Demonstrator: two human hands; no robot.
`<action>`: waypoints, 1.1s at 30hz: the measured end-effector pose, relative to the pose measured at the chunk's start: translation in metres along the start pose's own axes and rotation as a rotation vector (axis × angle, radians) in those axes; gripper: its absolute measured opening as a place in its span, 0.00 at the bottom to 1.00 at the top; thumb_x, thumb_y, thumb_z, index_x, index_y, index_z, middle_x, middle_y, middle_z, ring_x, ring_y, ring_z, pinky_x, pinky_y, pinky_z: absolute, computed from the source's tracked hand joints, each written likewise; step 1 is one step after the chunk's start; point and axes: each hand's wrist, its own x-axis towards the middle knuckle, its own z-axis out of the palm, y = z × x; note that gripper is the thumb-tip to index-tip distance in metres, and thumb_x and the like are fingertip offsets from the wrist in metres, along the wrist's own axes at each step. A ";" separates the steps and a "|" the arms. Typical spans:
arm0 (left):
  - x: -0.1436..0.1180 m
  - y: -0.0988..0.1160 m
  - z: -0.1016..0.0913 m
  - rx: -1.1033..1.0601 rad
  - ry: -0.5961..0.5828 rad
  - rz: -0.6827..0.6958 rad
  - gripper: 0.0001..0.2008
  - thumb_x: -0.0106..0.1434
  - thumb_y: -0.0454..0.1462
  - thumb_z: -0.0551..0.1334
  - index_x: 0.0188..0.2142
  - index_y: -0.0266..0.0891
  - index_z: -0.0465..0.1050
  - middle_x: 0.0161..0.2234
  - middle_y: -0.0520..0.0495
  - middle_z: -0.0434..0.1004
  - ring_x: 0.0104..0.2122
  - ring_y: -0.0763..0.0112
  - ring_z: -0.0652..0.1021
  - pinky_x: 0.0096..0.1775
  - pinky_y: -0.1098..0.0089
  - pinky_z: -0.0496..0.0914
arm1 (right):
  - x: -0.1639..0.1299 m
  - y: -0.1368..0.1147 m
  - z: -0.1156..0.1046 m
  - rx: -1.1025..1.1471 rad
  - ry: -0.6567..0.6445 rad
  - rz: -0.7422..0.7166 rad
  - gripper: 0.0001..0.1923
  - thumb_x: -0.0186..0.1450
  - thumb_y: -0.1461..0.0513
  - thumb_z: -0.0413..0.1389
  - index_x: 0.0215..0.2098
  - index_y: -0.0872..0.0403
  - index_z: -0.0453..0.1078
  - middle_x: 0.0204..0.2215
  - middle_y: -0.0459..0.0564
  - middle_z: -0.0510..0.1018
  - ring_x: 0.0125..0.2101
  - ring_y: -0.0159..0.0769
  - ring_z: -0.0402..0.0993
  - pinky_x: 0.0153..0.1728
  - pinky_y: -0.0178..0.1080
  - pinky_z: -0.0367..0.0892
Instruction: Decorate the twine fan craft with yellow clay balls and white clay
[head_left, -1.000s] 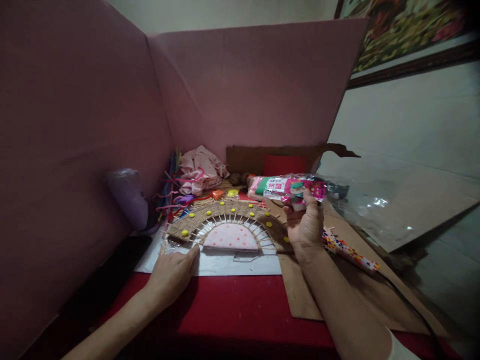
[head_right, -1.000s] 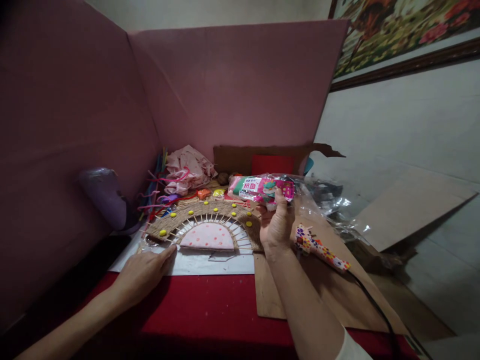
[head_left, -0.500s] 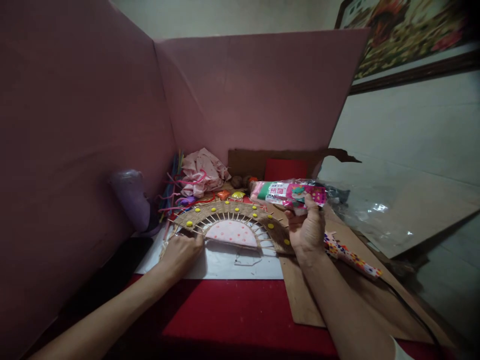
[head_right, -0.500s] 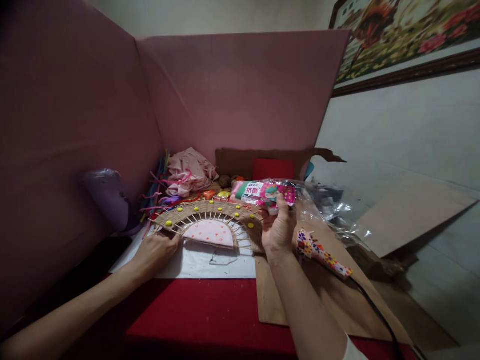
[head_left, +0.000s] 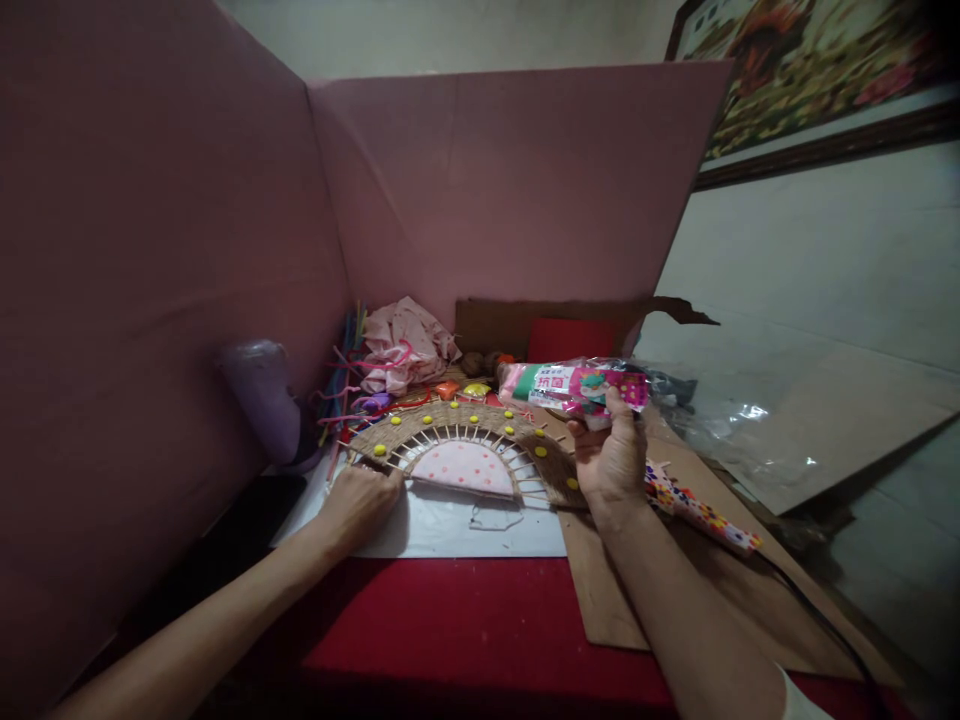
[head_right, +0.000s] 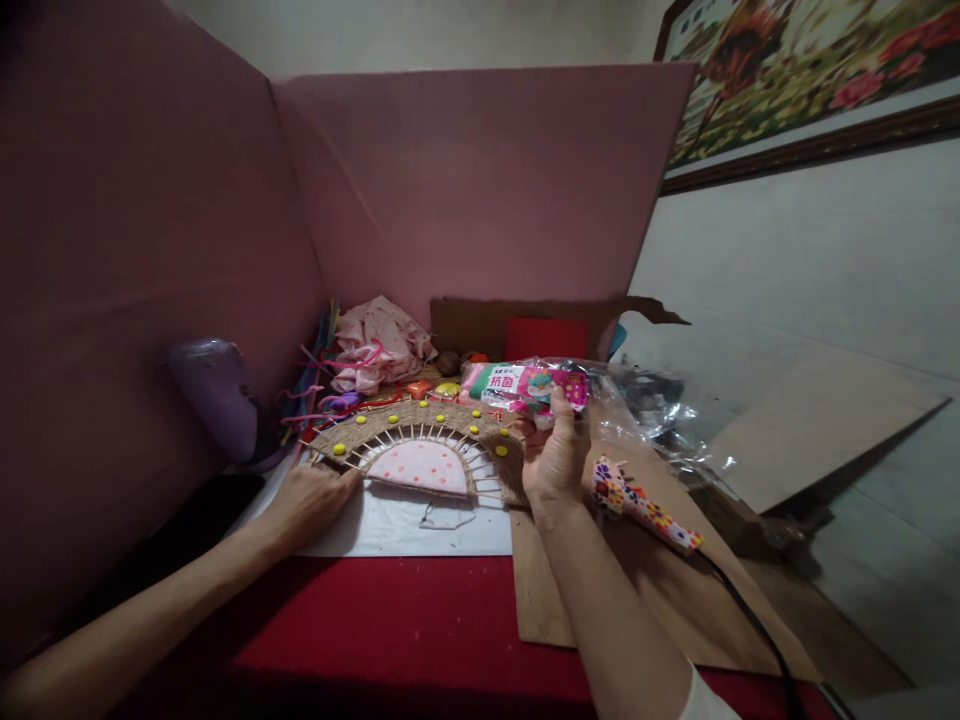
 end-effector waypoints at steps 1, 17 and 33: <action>0.000 0.000 0.002 0.007 0.019 -0.013 0.20 0.63 0.30 0.46 0.49 0.32 0.70 0.26 0.36 0.78 0.26 0.59 0.79 0.29 0.64 0.69 | 0.000 0.000 0.000 -0.002 0.000 0.004 0.17 0.48 0.57 0.66 0.33 0.54 0.69 0.23 0.37 0.75 0.17 0.25 0.71 0.14 0.27 0.68; 0.015 -0.008 0.001 -0.065 0.016 0.103 0.19 0.60 0.28 0.45 0.40 0.28 0.73 0.25 0.34 0.76 0.27 0.57 0.78 0.32 0.60 0.70 | -0.001 0.000 -0.001 -0.031 0.018 0.005 0.16 0.47 0.59 0.65 0.32 0.54 0.69 0.22 0.37 0.75 0.17 0.25 0.70 0.14 0.27 0.68; -0.082 -0.063 -0.017 0.033 0.059 -0.270 0.16 0.64 0.33 0.47 0.37 0.36 0.74 0.22 0.39 0.77 0.23 0.55 0.78 0.23 0.66 0.64 | -0.003 0.000 -0.002 -0.030 0.004 0.025 0.15 0.48 0.58 0.65 0.30 0.55 0.68 0.22 0.37 0.75 0.18 0.25 0.71 0.16 0.27 0.69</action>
